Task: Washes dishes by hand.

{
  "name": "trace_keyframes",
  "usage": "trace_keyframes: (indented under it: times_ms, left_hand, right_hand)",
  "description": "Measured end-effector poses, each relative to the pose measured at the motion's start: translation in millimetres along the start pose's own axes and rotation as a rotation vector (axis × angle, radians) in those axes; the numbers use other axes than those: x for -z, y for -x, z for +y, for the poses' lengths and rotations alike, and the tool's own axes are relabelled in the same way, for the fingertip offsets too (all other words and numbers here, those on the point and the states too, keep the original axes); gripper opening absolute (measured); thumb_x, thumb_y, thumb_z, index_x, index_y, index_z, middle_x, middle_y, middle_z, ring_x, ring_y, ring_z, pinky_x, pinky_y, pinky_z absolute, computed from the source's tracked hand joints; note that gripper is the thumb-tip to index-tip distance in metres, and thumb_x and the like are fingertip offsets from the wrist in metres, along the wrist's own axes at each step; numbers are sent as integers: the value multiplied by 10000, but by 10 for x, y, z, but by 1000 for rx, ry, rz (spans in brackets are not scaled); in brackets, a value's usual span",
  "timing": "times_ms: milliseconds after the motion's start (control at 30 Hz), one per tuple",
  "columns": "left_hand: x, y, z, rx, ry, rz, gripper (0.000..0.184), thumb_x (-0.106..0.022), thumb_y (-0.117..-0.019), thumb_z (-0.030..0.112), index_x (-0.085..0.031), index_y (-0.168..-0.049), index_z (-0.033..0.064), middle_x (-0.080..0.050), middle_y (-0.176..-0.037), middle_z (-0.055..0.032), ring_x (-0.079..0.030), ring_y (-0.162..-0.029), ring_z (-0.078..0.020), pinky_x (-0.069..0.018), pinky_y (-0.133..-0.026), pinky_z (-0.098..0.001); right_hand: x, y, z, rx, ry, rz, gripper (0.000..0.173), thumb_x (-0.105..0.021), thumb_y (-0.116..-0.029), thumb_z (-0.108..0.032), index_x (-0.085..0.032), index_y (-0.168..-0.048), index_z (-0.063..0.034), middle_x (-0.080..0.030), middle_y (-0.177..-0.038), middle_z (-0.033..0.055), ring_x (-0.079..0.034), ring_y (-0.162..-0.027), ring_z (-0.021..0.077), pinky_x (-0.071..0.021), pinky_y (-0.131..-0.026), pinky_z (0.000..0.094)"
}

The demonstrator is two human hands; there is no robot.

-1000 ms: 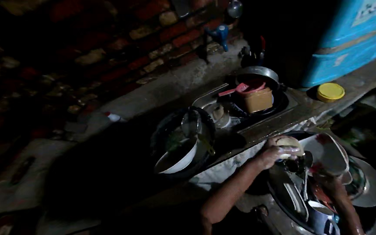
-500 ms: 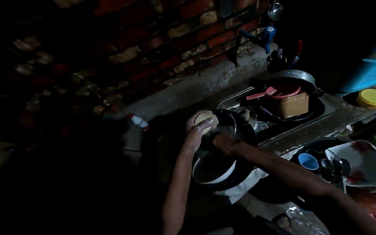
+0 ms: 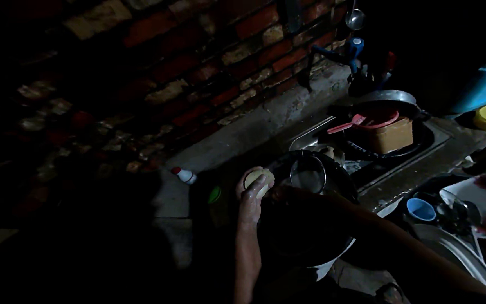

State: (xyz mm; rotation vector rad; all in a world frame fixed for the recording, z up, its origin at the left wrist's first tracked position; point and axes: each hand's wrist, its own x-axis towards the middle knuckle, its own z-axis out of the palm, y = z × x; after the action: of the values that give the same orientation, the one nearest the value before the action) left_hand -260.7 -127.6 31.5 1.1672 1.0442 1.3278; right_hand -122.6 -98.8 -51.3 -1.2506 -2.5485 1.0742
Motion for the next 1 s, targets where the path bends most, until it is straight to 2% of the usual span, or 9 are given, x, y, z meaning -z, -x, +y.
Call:
trace_keyframes:
  times_ms: [67,167,267,333,433,600,700,900,1000]
  left_hand:
    - [59,-19,-17,-2,37,19,287,-480,-984,60,-565,-1240,-39,-700,-1131,-133,-716,-972,-215,-629,-800,-362]
    - [73,-69,-69,75,127,45,482,-184,-1116,322,-546,-1264,39,-703,-1180,-66,-693,-1042,-151,-593,-786,-291]
    - [-9,-130,-238,170,139,116,540,-182,-1128,362,-580,-1261,23,-703,-1177,-72,-680,-1028,-138,-565,-766,-274]
    - [-132,-103,-406,152,48,142,431,-293,-1128,254,-620,-1226,-9,-701,-1160,-89,-670,-997,-140,-554,-783,-282]
    - [-409,143,-636,-49,-169,65,313,-436,-1061,104,-672,-1159,-76,-693,-1133,-128,-645,-1046,-135,-527,-943,-302]
    - [-591,208,-924,-521,-554,2,288,-577,-963,143,-749,-1118,-28,-638,-1261,-243,-565,-1232,-326,-412,-1093,-464]
    - [-521,-24,-877,-453,-442,28,337,-500,-978,34,-653,-1215,-151,-538,-1398,-351,-515,-1358,-367,-403,-1153,-405]
    - [-785,319,-805,-562,-646,-87,383,-501,-947,-21,-621,-1294,-133,-527,-1449,-315,-436,-1428,-444,-333,-1202,-499]
    - [-697,-25,-802,-493,-440,-15,419,-439,-968,-24,-532,-1337,-199,-417,-1505,-369,-416,-1445,-373,-348,-1193,-384]
  right_hand:
    - [-238,-300,482,177,-175,170,663,-761,-873,-116,-475,-1458,7,-625,-1260,283,-623,-1148,421,-488,-980,594]
    - [-150,-213,533,89,-710,297,831,-755,-761,70,-350,-1486,46,-532,-1395,269,-600,-1219,294,-513,-1030,435]
    - [98,72,297,-271,-1100,351,619,-644,-966,-67,-370,-1521,-51,-556,-1381,188,-598,-1176,235,-512,-980,411]
    - [137,177,228,-389,-1308,336,352,-472,-1084,-271,-510,-1391,-103,-618,-1113,79,-614,-925,143,-535,-787,339]
    - [87,302,200,-411,-1674,342,426,-366,-1092,-457,-589,-1187,-107,-641,-876,60,-643,-727,168,-564,-626,359]
    - [3,616,14,-105,-1622,504,332,-375,-1108,-259,-509,-1369,-105,-675,-1054,27,-665,-921,100,-573,-813,300]
    - [-39,601,-2,-34,-1639,522,445,-345,-1112,-293,-369,-1531,-146,-631,-1260,70,-651,-1043,151,-564,-855,355]
    - [75,589,84,13,-1683,682,448,-297,-1124,-308,-381,-1536,-152,-595,-1356,56,-613,-1141,118,-528,-939,325]
    - [21,563,95,129,-1639,639,513,-306,-1114,-343,-298,-1587,-146,-544,-1448,93,-595,-1225,163,-526,-995,372]
